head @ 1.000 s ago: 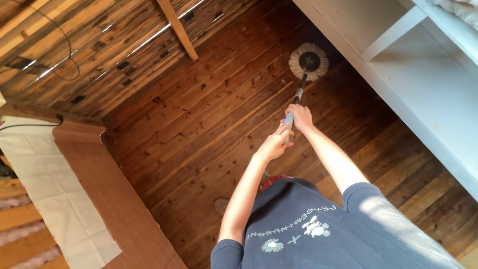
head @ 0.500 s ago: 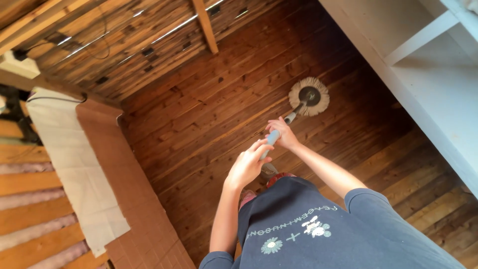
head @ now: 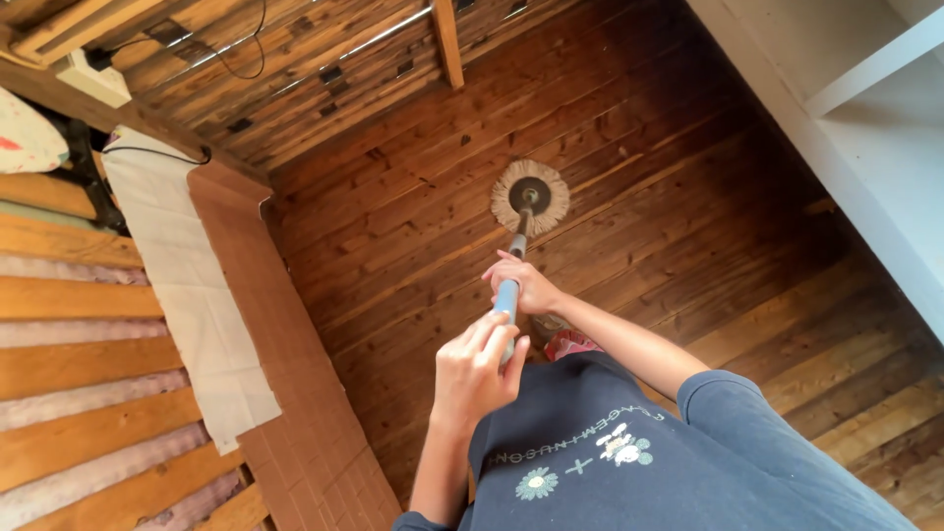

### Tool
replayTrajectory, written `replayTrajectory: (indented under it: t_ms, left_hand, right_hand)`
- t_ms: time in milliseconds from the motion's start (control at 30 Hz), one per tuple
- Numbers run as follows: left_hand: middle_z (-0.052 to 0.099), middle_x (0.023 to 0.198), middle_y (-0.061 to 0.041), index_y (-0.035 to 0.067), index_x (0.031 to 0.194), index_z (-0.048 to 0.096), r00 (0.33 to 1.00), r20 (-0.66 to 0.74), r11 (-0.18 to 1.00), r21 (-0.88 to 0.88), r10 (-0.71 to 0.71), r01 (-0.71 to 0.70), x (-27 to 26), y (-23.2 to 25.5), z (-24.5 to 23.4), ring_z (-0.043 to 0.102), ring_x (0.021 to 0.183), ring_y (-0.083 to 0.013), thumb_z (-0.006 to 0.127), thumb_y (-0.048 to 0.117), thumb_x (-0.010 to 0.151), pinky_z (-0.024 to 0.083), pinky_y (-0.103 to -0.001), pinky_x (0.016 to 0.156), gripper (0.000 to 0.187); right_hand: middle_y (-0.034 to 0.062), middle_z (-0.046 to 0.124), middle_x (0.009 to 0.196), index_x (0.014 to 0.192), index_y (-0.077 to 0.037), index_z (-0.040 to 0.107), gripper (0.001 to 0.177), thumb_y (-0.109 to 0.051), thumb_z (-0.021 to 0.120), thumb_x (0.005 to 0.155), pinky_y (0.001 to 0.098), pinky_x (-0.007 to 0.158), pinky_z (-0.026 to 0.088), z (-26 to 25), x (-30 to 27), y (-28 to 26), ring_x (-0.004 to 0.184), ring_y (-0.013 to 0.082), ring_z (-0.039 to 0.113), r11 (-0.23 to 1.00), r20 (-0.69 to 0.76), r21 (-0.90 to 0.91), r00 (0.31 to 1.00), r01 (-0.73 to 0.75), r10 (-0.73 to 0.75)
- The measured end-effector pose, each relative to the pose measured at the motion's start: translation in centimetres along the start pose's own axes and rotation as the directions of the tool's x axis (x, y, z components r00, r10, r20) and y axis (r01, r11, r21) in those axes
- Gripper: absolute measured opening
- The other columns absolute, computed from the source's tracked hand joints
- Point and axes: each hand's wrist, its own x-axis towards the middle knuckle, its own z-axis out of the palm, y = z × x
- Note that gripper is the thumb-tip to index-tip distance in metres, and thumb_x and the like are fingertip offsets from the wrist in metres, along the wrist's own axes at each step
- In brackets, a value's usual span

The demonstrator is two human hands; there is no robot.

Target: The person uses a mop to clean a wooden floor in a room. They move the mop back and forth across the floor surface, covering different areas systematically. The camera is mounted on the person's head, providing a first-person view of the mopping action.

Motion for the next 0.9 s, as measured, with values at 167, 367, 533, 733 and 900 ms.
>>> replayTrajectory:
  t_ms: [167, 367, 533, 733, 900]
  left_hand:
    - [0.076, 0.079, 0.002, 0.013, 0.067, 0.065, 0.931, -0.365, 0.947, -0.306, -0.024, -0.095, -2.8, -1.5, 3.1, 0.078, 0.076, -0.0185, 0.070, 0.015, 0.091, 0.064, -0.030, 0.071, 0.024]
    - [0.075, 0.075, -0.001, 0.009, 0.069, 0.067, 0.880, -0.475, 0.912, -0.362, -0.001, -0.195, -5.5, -2.7, 6.7, 0.077, 0.069, -0.0204, 0.067, 0.013, 0.094, 0.065, -0.033, 0.068, 0.026]
    - [0.071, 0.080, -0.005, 0.006, 0.076, 0.066, 0.922, -0.388, 0.898, -0.404, 0.006, -0.176, -4.0, -3.9, 9.1, 0.076, 0.078, -0.0265, 0.068, 0.017, 0.099, 0.064, -0.038, 0.076, 0.026]
    - [0.071, 0.093, -0.005, 0.008, 0.085, 0.066, 0.971, -0.239, 0.938, -0.336, 0.001, -0.084, -0.2, -6.5, 14.2, 0.074, 0.094, -0.0272, 0.071, 0.024, 0.097, 0.061, -0.040, 0.091, 0.021]
    - [0.074, 0.120, -0.005, 0.016, 0.087, 0.066, 0.952, -0.174, 0.956, -0.194, -0.253, 0.218, 3.8, -9.3, 20.8, 0.072, 0.110, -0.0246, 0.078, 0.026, 0.091, 0.063, -0.034, 0.083, 0.016]
  right_hand:
    - [0.0032, 0.069, 0.081, 0.076, -0.013, 0.063, 0.019, -0.014, 0.083, 0.078, 0.0572, 0.115, 0.033, 3.1, -0.4, 1.9, 0.090, 0.0273, 0.070, 0.999, 0.111, 0.039, 0.993, 0.039, -0.043]
    - [0.0059, 0.063, 0.076, 0.077, -0.012, 0.061, 0.023, -0.003, 0.076, 0.062, 0.0619, 0.112, 0.037, 3.2, -1.3, 4.6, 0.082, 0.0315, 0.067, 1.000, 0.224, -0.009, 0.974, 0.026, -0.024]
    - [0.0091, 0.062, 0.085, 0.081, -0.013, 0.057, 0.030, -0.007, 0.075, 0.057, 0.0624, 0.114, 0.033, 0.7, -0.4, 10.2, 0.089, 0.0354, 0.063, 0.987, 0.307, -0.146, 0.951, 0.070, -0.022]
    - [0.0036, 0.066, 0.094, 0.080, -0.018, 0.057, 0.029, -0.024, 0.084, 0.072, 0.0535, 0.111, 0.039, -3.8, 2.4, 18.5, 0.099, 0.0292, 0.065, 0.924, 0.324, -0.365, 0.946, 0.115, 0.010]
    - [-0.0010, 0.068, 0.113, 0.092, -0.024, 0.065, 0.039, -0.020, 0.087, 0.060, 0.0427, 0.117, 0.043, -7.6, 5.1, 26.5, 0.126, 0.0265, 0.061, 0.830, 0.273, -0.554, 0.928, -0.064, 0.253]
